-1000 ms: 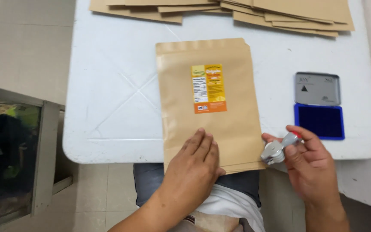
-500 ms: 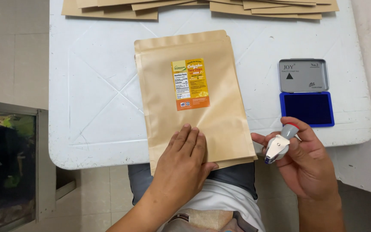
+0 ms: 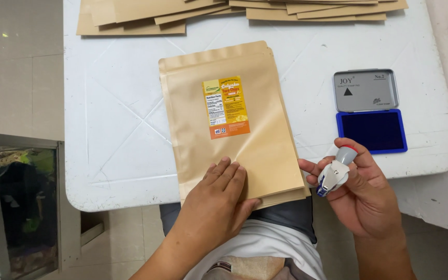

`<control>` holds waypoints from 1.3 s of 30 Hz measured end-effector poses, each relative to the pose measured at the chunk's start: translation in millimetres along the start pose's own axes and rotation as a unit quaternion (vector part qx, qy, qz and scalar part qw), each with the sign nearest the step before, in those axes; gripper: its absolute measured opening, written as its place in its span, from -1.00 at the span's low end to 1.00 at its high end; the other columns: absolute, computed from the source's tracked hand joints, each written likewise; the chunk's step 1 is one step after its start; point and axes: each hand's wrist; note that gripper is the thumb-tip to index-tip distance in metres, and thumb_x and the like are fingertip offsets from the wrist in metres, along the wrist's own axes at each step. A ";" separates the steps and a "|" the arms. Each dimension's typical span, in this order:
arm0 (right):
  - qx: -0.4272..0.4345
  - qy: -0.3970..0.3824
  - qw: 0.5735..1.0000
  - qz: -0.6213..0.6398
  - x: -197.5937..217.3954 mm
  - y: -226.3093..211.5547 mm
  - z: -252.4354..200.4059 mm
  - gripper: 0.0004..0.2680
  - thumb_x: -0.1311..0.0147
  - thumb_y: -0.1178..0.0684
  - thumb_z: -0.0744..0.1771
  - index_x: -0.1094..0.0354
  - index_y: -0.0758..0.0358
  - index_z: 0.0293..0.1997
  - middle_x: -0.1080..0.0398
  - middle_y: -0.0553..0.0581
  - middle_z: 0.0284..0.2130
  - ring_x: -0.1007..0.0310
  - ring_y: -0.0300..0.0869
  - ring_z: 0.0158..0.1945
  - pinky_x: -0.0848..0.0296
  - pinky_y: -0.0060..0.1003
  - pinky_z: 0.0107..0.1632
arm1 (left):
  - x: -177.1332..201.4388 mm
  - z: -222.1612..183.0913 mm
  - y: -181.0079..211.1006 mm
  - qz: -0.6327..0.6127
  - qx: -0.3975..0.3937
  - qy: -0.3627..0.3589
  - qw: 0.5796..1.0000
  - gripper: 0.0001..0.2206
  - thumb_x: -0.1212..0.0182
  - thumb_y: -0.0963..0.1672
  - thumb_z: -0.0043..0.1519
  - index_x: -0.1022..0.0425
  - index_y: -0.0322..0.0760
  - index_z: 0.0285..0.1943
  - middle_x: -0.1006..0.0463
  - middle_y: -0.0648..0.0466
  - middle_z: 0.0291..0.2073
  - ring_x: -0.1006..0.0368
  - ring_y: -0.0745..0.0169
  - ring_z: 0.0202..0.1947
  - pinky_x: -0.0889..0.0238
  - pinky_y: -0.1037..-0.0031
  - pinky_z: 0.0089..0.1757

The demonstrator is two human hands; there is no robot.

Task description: Manually stamping paper bags with a date or batch code using an ink pad and a hand stamp.

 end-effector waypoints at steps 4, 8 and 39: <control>-0.004 -0.007 1.000 0.010 3.1 2.1 -4.5 -0.62 -0.18 0.05 0.41 -0.17 0.23 0.38 -0.52 0.41 -0.10 -0.31 0.54 0.29 -0.42 0.13 0.20 | -3.3 3.7 13.0 0.041 0.011 0.043 0.998 -0.44 -0.26 -0.01 0.22 -0.37 -0.60 0.24 -0.48 -0.32 0.13 -0.33 -0.42 0.26 -0.17 -0.05 0.22; 0.007 -0.006 0.999 0.035 -9.0 6.9 -8.1 -0.61 -0.22 0.09 0.39 -0.16 0.32 0.35 -0.55 0.39 -0.09 -0.36 0.46 0.25 -0.17 0.34 0.37 | -9.9 2.7 18.2 0.058 0.026 0.069 0.996 -0.43 -0.21 -0.01 0.23 -0.33 -0.60 0.27 -0.46 -0.32 0.15 -0.32 -0.41 0.27 -0.17 -0.07 0.23; 0.144 -0.074 0.960 -0.228 -11.6 8.2 -46.6 -0.71 -0.01 0.11 0.45 -0.17 0.27 0.36 -0.57 0.32 -0.09 -0.28 0.45 0.42 -0.17 0.42 0.50 | -5.1 6.1 8.5 0.029 0.041 0.032 0.998 -0.47 -0.26 0.07 0.27 -0.39 -0.51 0.14 -0.55 -0.25 0.05 -0.37 -0.30 0.26 -0.21 0.12 0.21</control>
Point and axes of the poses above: each hand's wrist, its own z-axis towards the middle knuckle, its own x-axis out of the back of the hand, y = z × x
